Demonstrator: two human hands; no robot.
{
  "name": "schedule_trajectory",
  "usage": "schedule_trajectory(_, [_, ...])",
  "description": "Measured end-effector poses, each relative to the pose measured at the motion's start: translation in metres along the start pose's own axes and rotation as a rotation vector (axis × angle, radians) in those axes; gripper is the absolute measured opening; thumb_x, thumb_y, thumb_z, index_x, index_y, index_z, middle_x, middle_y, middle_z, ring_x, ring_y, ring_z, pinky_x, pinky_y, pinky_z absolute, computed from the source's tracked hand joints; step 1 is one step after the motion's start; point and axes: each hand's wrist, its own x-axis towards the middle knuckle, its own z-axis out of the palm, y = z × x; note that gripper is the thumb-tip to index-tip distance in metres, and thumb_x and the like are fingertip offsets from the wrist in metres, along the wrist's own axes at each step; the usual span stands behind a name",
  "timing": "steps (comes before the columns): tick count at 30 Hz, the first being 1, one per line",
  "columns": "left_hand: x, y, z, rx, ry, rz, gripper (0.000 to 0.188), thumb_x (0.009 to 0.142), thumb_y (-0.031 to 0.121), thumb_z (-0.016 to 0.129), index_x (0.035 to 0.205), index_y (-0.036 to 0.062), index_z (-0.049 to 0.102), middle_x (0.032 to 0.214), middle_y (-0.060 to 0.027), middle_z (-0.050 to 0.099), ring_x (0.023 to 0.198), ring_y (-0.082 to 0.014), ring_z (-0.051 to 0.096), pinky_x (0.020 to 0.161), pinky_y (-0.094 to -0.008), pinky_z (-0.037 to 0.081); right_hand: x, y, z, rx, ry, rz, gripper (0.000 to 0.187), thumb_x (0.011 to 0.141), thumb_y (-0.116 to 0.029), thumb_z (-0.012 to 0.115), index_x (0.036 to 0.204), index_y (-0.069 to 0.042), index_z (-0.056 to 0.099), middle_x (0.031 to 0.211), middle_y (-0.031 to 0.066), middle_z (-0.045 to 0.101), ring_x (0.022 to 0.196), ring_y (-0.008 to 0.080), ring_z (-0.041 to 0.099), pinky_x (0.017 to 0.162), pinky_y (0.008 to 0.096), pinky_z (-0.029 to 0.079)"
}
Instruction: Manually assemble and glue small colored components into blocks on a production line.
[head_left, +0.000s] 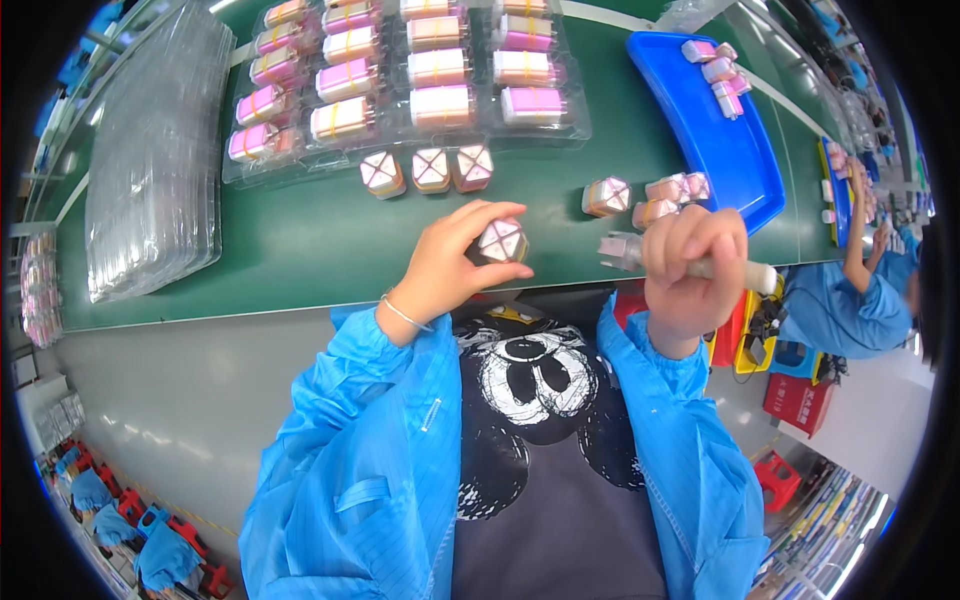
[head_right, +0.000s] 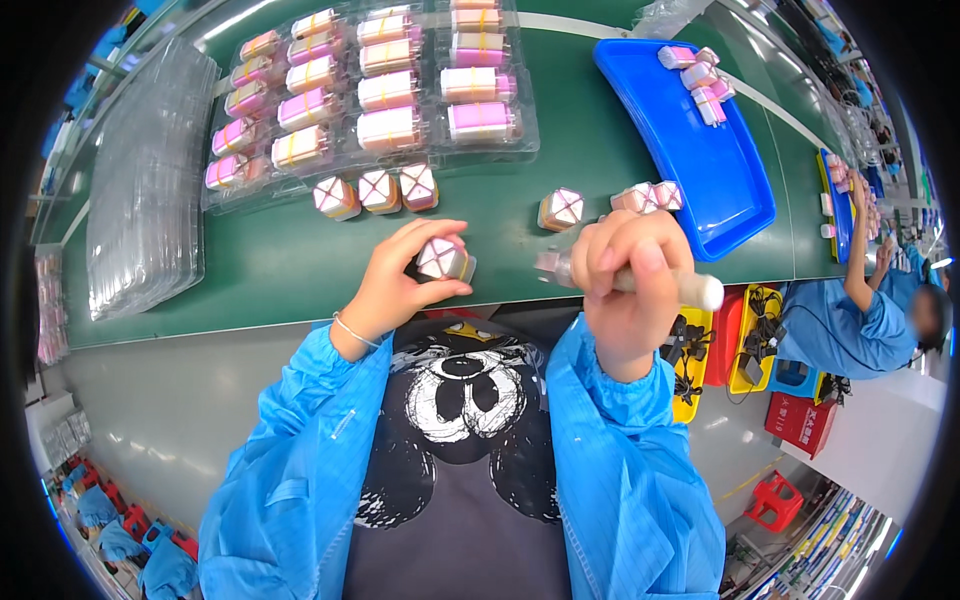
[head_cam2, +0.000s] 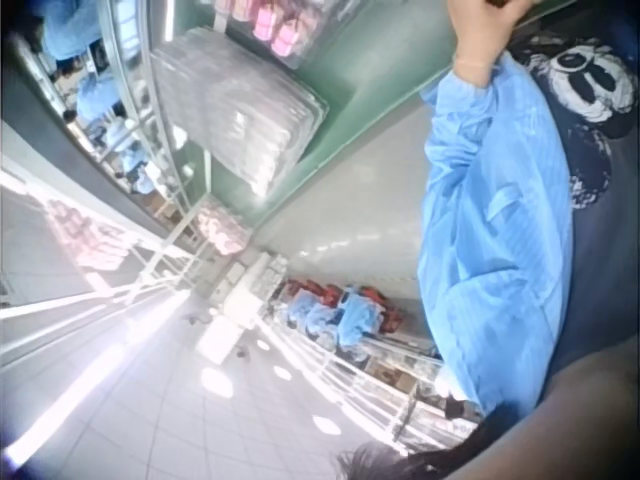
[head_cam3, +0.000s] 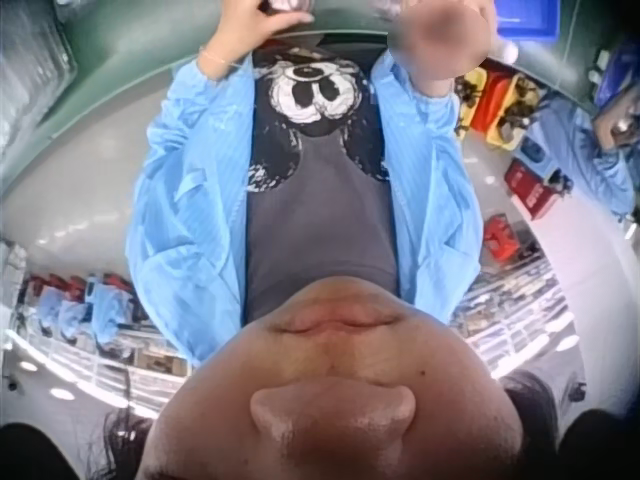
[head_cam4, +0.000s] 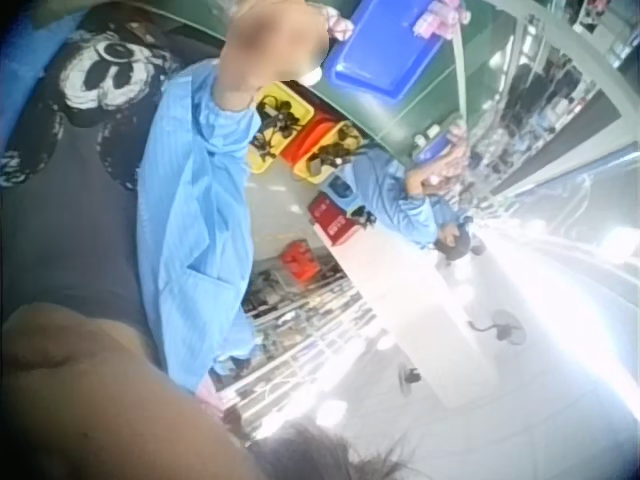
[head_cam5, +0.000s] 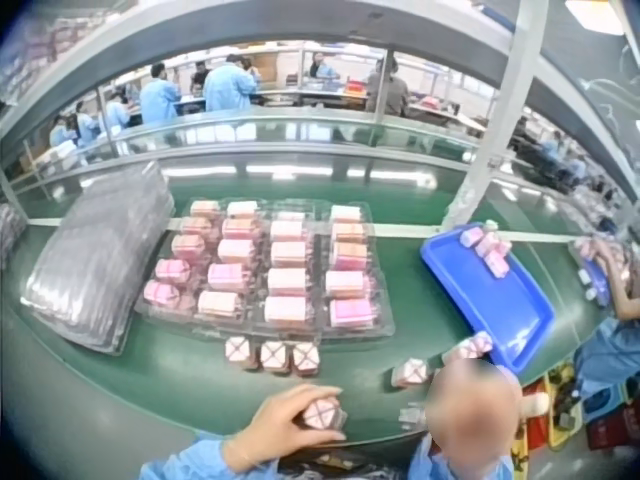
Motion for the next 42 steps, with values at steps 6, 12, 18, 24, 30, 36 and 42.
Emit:
schedule_trajectory(6, [-0.013, 0.002, 0.006, -0.923, 0.094, -0.218, 0.063, 0.091, 0.042, 0.062, 0.137, 0.0034, 0.039, 0.100, -0.0086, 0.059, 0.084, -0.0234, 0.065, 0.075, -0.0335, 0.053, -0.026, 0.014, -0.033, -0.377, 0.026, 0.594, 0.018, 0.095, -0.019, 0.055, 0.090, -0.002, 0.057, 0.067, -0.0001, 0.053, 0.055, 0.0050, 0.046, 0.049, 0.0231, 0.035])
schedule_trajectory(12, [-0.001, 0.030, -0.013, -1.123, 0.220, -0.251, 0.057, 0.100, 0.056, 0.024, 0.133, 0.0136, 0.044, 0.096, -0.0103, 0.053, 0.056, -0.0168, 0.052, 0.045, -0.0267, 0.039, -0.040, 0.038, -0.037, -1.108, -0.299, 0.516, 0.027, 0.085, -0.026, 0.067, 0.105, -0.008, 0.061, 0.082, 0.0110, 0.066, 0.074, 0.0282, 0.064, 0.066, 0.0379, 0.049])
schedule_trajectory(18, [0.029, 0.047, -0.057, -0.832, 0.237, -0.055, 0.041, 0.102, 0.047, 0.024, 0.118, 0.0155, 0.045, 0.095, -0.0133, 0.053, 0.058, -0.0184, 0.054, 0.045, -0.0260, 0.037, -0.034, 0.041, -0.036, -1.158, -0.289, 0.551, 0.030, 0.082, -0.028, 0.069, 0.103, -0.009, 0.062, 0.084, 0.0174, 0.065, 0.078, 0.0378, 0.063, 0.068, 0.0440, 0.048])
schedule_trajectory(24, [0.095, 0.047, -0.115, -0.155, 0.119, -0.224, 0.027, 0.099, 0.034, 0.048, 0.114, 0.0117, 0.045, 0.100, -0.0097, 0.060, 0.081, -0.0146, 0.060, 0.068, -0.0273, 0.049, -0.040, 0.044, -0.048, -0.912, -0.150, 0.583, 0.024, 0.084, -0.027, 0.069, 0.098, -0.008, 0.064, 0.077, 0.0143, 0.065, 0.069, 0.0291, 0.064, 0.064, 0.0369, 0.049])
schedule_trajectory(30, [0.217, 0.011, -0.141, 0.724, 0.146, 0.014, 0.042, 0.086, 0.040, 0.067, 0.112, 0.0083, 0.059, 0.112, -0.0160, 0.065, 0.107, -0.0341, 0.060, 0.088, -0.0399, 0.047, -0.041, 0.043, -0.057, -0.718, -0.088, 0.595, 0.020, 0.088, -0.023, 0.066, 0.097, -0.006, 0.064, 0.072, 0.0056, 0.061, 0.066, 0.0124, 0.056, 0.063, 0.0296, 0.046])
schedule_trajectory(36, [0.281, -0.080, -0.169, 0.900, -0.082, 0.035, 0.044, 0.090, 0.041, 0.056, 0.125, 0.0134, 0.058, 0.120, -0.0155, 0.062, 0.116, -0.0338, 0.054, 0.099, -0.0415, 0.042, -0.042, 0.045, -0.056, -0.642, -0.085, 0.576, 0.020, 0.089, -0.023, 0.066, 0.097, -0.005, 0.063, 0.071, 0.0050, 0.060, 0.066, 0.0119, 0.055, 0.062, 0.0297, 0.045])
schedule_trajectory(42, [0.252, -0.051, -0.179, 1.349, 0.060, 0.282, 0.053, 0.093, 0.045, 0.051, 0.138, 0.0159, 0.048, 0.145, -0.0181, 0.042, 0.134, -0.0409, 0.037, 0.109, -0.0500, 0.029, -0.044, 0.044, -0.060, -0.606, -0.064, 0.561, 0.018, 0.089, -0.021, 0.065, 0.098, -0.005, 0.063, 0.072, 0.0037, 0.060, 0.067, 0.0109, 0.054, 0.062, 0.0286, 0.045])
